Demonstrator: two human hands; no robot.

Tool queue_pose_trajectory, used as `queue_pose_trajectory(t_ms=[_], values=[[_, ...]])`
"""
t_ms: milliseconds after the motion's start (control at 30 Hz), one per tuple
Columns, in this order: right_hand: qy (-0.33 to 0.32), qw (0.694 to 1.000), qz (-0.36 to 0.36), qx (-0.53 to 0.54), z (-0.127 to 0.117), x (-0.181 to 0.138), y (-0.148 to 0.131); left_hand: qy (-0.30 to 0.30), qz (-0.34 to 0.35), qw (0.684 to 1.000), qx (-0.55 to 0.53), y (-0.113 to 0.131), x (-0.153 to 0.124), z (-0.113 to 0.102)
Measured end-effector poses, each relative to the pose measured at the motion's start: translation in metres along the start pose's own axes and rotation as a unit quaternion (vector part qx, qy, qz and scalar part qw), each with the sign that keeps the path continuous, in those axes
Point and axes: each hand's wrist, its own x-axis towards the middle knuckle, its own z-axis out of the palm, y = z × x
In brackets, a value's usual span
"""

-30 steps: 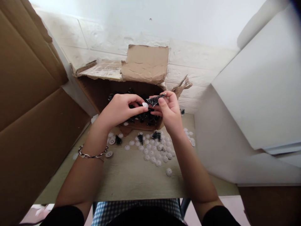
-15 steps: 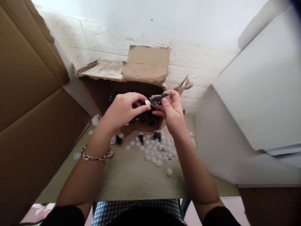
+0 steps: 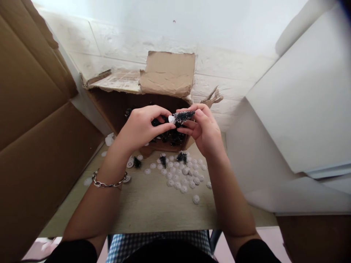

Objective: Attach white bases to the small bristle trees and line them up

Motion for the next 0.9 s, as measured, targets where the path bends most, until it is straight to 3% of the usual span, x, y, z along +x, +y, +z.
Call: queue_pose_trajectory(t_ms=[267,500,600,700,800,900], values=[[-0.065,0.997,0.008,0.040,0.001,-0.003,-0.008,0.010,0.016,1.000,-0.010,0.002,0.001,0.004],[-0.047,0.997,-0.034,0.060,-0.006,-0.006,-0.015,-0.018,0.007,1.000,-0.020,0.004,0.001,0.008],[0.036,0.993,-0.099,0.061,-0.015,-0.008,-0.022,-0.038,0.001,0.999,-0.002,0.000,0.002,0.011],[0.185,0.970,-0.156,-0.002,-0.032,-0.005,-0.022,-0.069,-0.009,0.997,0.031,-0.008,0.004,0.014],[0.321,0.928,-0.185,-0.040,-0.058,0.008,-0.005,-0.139,-0.041,0.988,0.055,-0.020,0.005,0.018],[0.405,0.900,-0.157,-0.026,-0.091,0.024,0.026,-0.233,-0.102,0.964,0.074,-0.035,0.003,0.024]])
